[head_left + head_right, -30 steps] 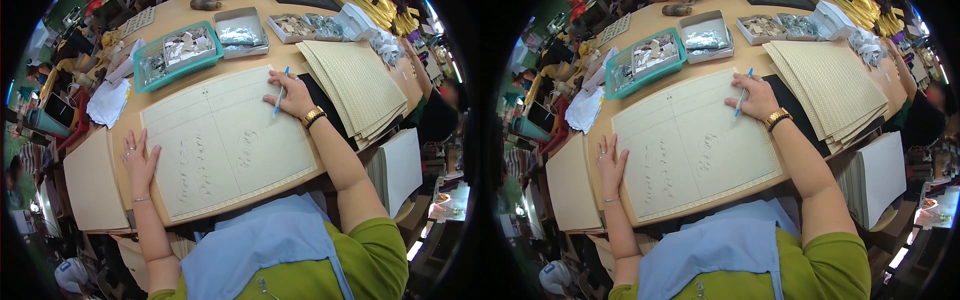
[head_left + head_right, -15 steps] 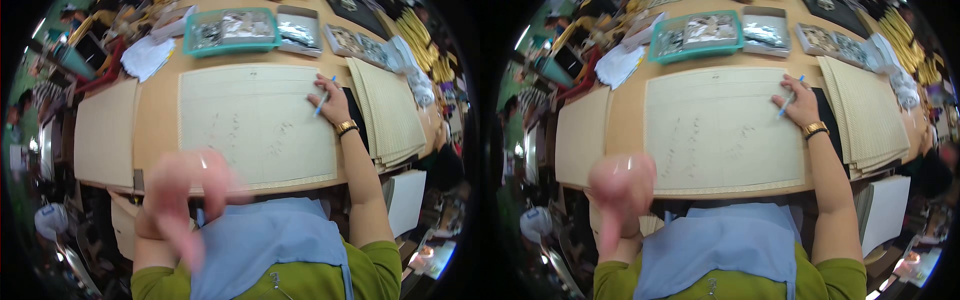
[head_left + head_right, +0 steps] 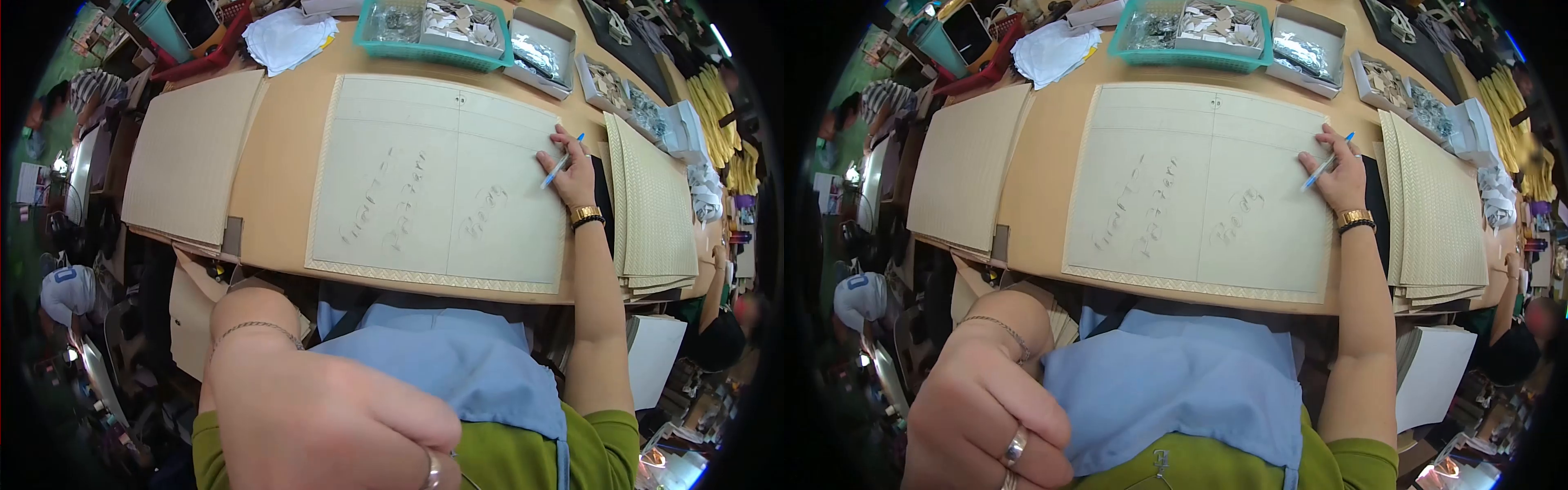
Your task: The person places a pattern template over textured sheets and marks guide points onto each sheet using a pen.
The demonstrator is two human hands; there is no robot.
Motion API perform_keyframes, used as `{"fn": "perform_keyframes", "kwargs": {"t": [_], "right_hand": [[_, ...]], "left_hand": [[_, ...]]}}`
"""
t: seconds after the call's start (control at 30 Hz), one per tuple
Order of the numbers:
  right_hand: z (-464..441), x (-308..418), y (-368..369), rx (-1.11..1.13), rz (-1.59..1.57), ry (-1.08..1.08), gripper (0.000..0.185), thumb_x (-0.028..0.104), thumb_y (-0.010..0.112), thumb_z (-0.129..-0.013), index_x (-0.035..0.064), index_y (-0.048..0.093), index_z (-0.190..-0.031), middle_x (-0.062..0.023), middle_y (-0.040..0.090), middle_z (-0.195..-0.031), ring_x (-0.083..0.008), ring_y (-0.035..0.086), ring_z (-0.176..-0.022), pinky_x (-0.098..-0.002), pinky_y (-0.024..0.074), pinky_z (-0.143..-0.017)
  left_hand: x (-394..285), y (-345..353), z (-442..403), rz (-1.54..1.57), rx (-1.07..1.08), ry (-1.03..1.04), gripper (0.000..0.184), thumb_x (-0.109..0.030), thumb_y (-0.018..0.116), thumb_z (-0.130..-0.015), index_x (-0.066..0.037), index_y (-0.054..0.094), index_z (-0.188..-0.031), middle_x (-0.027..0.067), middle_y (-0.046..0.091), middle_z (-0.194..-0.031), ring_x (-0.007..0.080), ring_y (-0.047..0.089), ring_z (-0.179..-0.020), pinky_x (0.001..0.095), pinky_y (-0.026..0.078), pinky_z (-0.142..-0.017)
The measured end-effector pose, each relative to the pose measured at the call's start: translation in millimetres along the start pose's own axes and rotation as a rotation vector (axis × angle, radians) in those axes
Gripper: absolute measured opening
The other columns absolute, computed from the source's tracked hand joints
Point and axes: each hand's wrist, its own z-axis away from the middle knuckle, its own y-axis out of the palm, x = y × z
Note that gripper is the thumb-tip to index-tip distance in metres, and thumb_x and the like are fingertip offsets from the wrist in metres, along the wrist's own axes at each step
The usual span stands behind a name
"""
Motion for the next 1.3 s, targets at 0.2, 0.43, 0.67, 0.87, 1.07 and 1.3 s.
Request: {"fn": "perform_keyframes", "kwargs": {"t": [0.2, 0.43, 0.67, 0.87, 1.07, 1.3], "right_hand": [[0, 0, -3, -0.015, 0.030, -0.006, 0.044, 0.028, 0.082, -0.074, 0.0091, 0.065, -0.110, -0.0106, 0.060, -0.133, -0.0283, 0.056, -0.119, -0.0376, 0.0461, -0.101], [-1, -10, 4, 0.003, -0.006, -0.003, 0.043, 0.025, 0.082, -0.075, 0.0084, 0.064, -0.111, -0.0102, 0.060, -0.134, -0.0272, 0.056, -0.120, -0.0377, 0.0448, -0.102], [-2, -14, 2, 0.010, -0.037, -0.020, 0.042, 0.029, 0.080, -0.078, 0.0077, 0.064, -0.111, -0.0126, 0.059, -0.134, -0.0283, 0.056, -0.121, -0.0389, 0.0428, -0.104], [0, -17, 6, -0.001, -0.043, -0.004, 0.043, 0.028, 0.081, -0.076, 0.0072, 0.065, -0.110, -0.0121, 0.059, -0.134, -0.0288, 0.055, -0.121, -0.0390, 0.0434, -0.103], [0, -7, 1, -0.011, -0.061, 0.029, 0.043, 0.024, 0.082, -0.074, 0.0074, 0.064, -0.109, -0.0118, 0.060, -0.133, -0.0277, 0.053, -0.122, -0.0384, 0.0452, -0.102], [0, 4, -2, 0.003, -0.056, 0.055, 0.044, 0.022, 0.083, -0.073, 0.0067, 0.063, -0.109, -0.0118, 0.059, -0.134, -0.0284, 0.053, -0.122, -0.0378, 0.0452, -0.103]], "left_hand": [[2, 3, 6, 0.008, 0.002, -0.070, 0.011, -0.021, 0.052, -0.096, -0.012, 0.053, -0.091, 0.0030, 0.055, -0.073, 0.0207, 0.050, -0.057, 0.0302, 0.042, -0.055], [29, 31, 1, 0.114, 0.021, -0.015, 0.012, -0.021, 0.053, -0.096, -0.010, 0.056, -0.095, 0.0039, 0.058, -0.078, 0.0219, 0.053, -0.061, 0.0315, 0.044, -0.059], [44, 39, -3, 0.133, 0.035, -0.016, 0.014, -0.020, 0.054, -0.096, -0.008, 0.059, -0.099, 0.0048, 0.061, -0.083, 0.0231, 0.055, -0.065, 0.0328, 0.047, -0.063], [51, 25, 1, 0.035, 0.045, -0.125, 0.016, -0.020, 0.055, -0.096, -0.006, 0.062, -0.102, 0.0056, 0.063, -0.088, 0.0241, 0.058, -0.068, 0.0339, 0.049, -0.066], [82, -98, 62, -1.101, -0.423, -0.636, 0.028, -0.023, 0.062, -0.093, -0.005, 0.061, -0.115, 0.0097, 0.066, -0.102, 0.0266, 0.062, -0.086, 0.0372, 0.050, -0.080], [117, -172, 160, -1.767, -0.300, -1.040, 0.065, -0.052, 0.062, -0.088, -0.017, 0.048, -0.141, 0.0173, 0.036, -0.151, 0.0366, 0.033, -0.140, 0.0511, 0.029, -0.112]]}}
